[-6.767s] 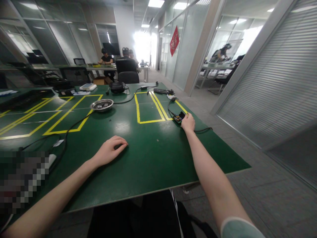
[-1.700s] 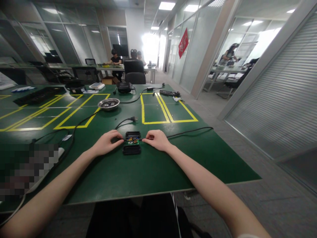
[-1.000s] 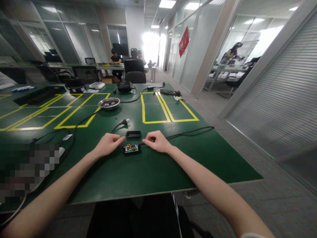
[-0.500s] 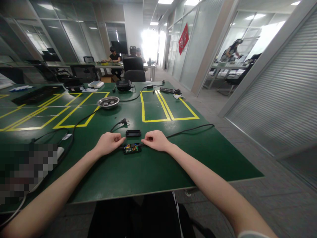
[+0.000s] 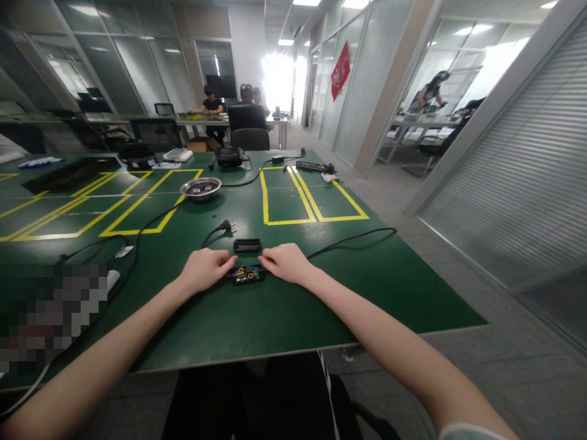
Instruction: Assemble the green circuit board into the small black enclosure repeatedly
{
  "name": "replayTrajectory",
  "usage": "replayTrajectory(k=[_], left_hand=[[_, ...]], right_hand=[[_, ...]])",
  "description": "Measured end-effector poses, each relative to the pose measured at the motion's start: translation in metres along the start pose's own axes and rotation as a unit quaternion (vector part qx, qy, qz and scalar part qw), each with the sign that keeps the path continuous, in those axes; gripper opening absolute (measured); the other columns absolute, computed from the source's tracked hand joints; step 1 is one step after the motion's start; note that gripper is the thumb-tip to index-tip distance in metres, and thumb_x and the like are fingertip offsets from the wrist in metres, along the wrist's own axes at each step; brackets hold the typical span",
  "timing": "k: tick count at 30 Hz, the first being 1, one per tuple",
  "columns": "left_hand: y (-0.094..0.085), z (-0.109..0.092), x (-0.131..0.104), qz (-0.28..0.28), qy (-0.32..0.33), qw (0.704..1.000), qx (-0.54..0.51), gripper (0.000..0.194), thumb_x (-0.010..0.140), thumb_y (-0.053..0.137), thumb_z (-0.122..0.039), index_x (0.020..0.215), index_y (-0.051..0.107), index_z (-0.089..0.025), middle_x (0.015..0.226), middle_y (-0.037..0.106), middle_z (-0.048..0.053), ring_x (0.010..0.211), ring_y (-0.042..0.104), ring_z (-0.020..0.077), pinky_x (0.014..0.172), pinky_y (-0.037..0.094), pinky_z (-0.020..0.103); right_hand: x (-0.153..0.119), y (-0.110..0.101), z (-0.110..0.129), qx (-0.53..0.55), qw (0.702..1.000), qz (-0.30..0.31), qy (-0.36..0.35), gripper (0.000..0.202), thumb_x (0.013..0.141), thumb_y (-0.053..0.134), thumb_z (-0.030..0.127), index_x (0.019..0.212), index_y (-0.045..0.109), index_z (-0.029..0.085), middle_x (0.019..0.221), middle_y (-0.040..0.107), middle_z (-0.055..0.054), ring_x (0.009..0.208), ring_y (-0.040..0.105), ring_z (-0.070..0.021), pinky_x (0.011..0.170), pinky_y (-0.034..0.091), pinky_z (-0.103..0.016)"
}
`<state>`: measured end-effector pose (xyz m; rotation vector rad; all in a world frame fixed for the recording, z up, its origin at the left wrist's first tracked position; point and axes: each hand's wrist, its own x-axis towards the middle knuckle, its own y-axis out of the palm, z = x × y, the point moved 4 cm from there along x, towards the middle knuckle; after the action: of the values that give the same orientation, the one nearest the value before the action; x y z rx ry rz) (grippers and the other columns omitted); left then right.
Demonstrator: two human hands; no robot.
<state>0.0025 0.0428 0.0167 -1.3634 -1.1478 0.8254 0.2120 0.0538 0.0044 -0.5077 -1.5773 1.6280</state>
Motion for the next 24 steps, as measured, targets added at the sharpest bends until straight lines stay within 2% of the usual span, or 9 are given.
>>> replayTrajectory(k=[5, 10, 14, 17, 19, 20, 22, 24], left_hand=[[-0.006, 0.001, 0.008, -0.017, -0.027, 0.998, 0.051, 0.05, 0.102, 0.042, -0.048, 0.069, 0.069, -0.021, 0.068, 0.071, 0.008, 0.07, 0.068, 0.0243, 0.058, 0.028, 0.03], [-0.002, -0.003, 0.005, 0.009, -0.01, 1.0, -0.007, 0.049, 0.103, 0.043, -0.047, 0.07, 0.067, -0.021, 0.065, 0.069, 0.005, 0.065, 0.065, 0.0211, 0.059, 0.03, 0.029], [0.001, -0.004, 0.003, 0.002, -0.004, 1.0, -0.014, 0.046, 0.103, 0.042, -0.044, 0.071, 0.066, -0.022, 0.062, 0.067, 0.004, 0.066, 0.065, 0.0214, 0.059, 0.03, 0.029], [0.002, -0.002, 0.006, -0.01, -0.005, 1.0, -0.018, 0.041, 0.102, 0.044, -0.044, 0.075, 0.066, -0.022, 0.062, 0.065, 0.003, 0.067, 0.065, 0.0223, 0.061, 0.033, 0.029], [0.003, 0.001, 0.008, -0.019, -0.013, 0.999, -0.022, 0.036, 0.101, 0.046, -0.043, 0.082, 0.067, -0.022, 0.066, 0.067, 0.004, 0.069, 0.065, 0.0237, 0.063, 0.037, 0.03], [0.004, 0.003, 0.009, -0.027, -0.013, 0.999, -0.028, 0.033, 0.101, 0.047, -0.043, 0.086, 0.067, -0.021, 0.07, 0.068, 0.005, 0.071, 0.066, 0.0246, 0.065, 0.04, 0.031], [0.005, 0.005, 0.01, -0.055, 0.004, 0.997, -0.048, 0.027, 0.099, 0.051, -0.04, 0.096, 0.068, -0.02, 0.086, 0.073, 0.008, 0.084, 0.068, 0.027, 0.075, 0.047, 0.033], [0.007, 0.007, 0.011, -0.092, 0.034, 0.993, -0.069, 0.028, 0.097, 0.053, -0.037, 0.111, 0.068, -0.019, 0.113, 0.074, 0.013, 0.109, 0.066, 0.0302, 0.093, 0.049, 0.039]], right_hand=[[0.006, -0.005, 0.002, -0.068, 0.996, 0.02, 0.053, 0.04, 0.107, 0.046, 0.039, 0.09, 0.076, 0.019, 0.081, 0.078, -0.01, 0.074, 0.071, -0.0209, 0.065, 0.034, -0.028], [0.01, -0.008, 0.005, -0.073, 0.994, 0.057, 0.061, 0.036, 0.107, 0.047, 0.038, 0.098, 0.077, 0.021, 0.086, 0.08, -0.009, 0.079, 0.073, -0.0212, 0.067, 0.037, -0.027], [0.011, -0.008, 0.005, -0.075, 0.993, 0.063, 0.059, 0.035, 0.107, 0.047, 0.038, 0.099, 0.077, 0.021, 0.085, 0.08, -0.009, 0.079, 0.074, -0.0216, 0.067, 0.038, -0.027], [0.012, -0.005, 0.001, -0.05, 0.996, 0.04, 0.059, 0.032, 0.106, 0.05, 0.038, 0.097, 0.076, 0.021, 0.081, 0.078, -0.009, 0.077, 0.073, -0.0226, 0.068, 0.041, -0.028], [0.013, 0.0, -0.003, -0.019, 0.998, 0.01, 0.062, 0.027, 0.104, 0.053, 0.035, 0.105, 0.075, 0.021, 0.085, 0.077, -0.008, 0.078, 0.073, -0.023, 0.07, 0.045, -0.029], [0.013, 0.002, -0.006, 0.001, 0.998, -0.014, 0.058, 0.025, 0.102, 0.055, 0.033, 0.114, 0.074, 0.021, 0.091, 0.077, -0.009, 0.082, 0.073, -0.0236, 0.073, 0.048, -0.03], [0.012, 0.005, -0.01, 0.034, 0.996, -0.073, 0.033, 0.037, 0.1, 0.057, 0.03, 0.134, 0.065, 0.02, 0.114, 0.075, -0.013, 0.101, 0.071, -0.0263, 0.085, 0.054, -0.035], [0.013, 0.009, -0.013, 0.058, 0.992, -0.109, -0.001, 0.05, 0.099, 0.058, 0.028, 0.148, 0.055, 0.019, 0.138, 0.066, -0.017, 0.123, 0.063, -0.0297, 0.101, 0.052, -0.044]])
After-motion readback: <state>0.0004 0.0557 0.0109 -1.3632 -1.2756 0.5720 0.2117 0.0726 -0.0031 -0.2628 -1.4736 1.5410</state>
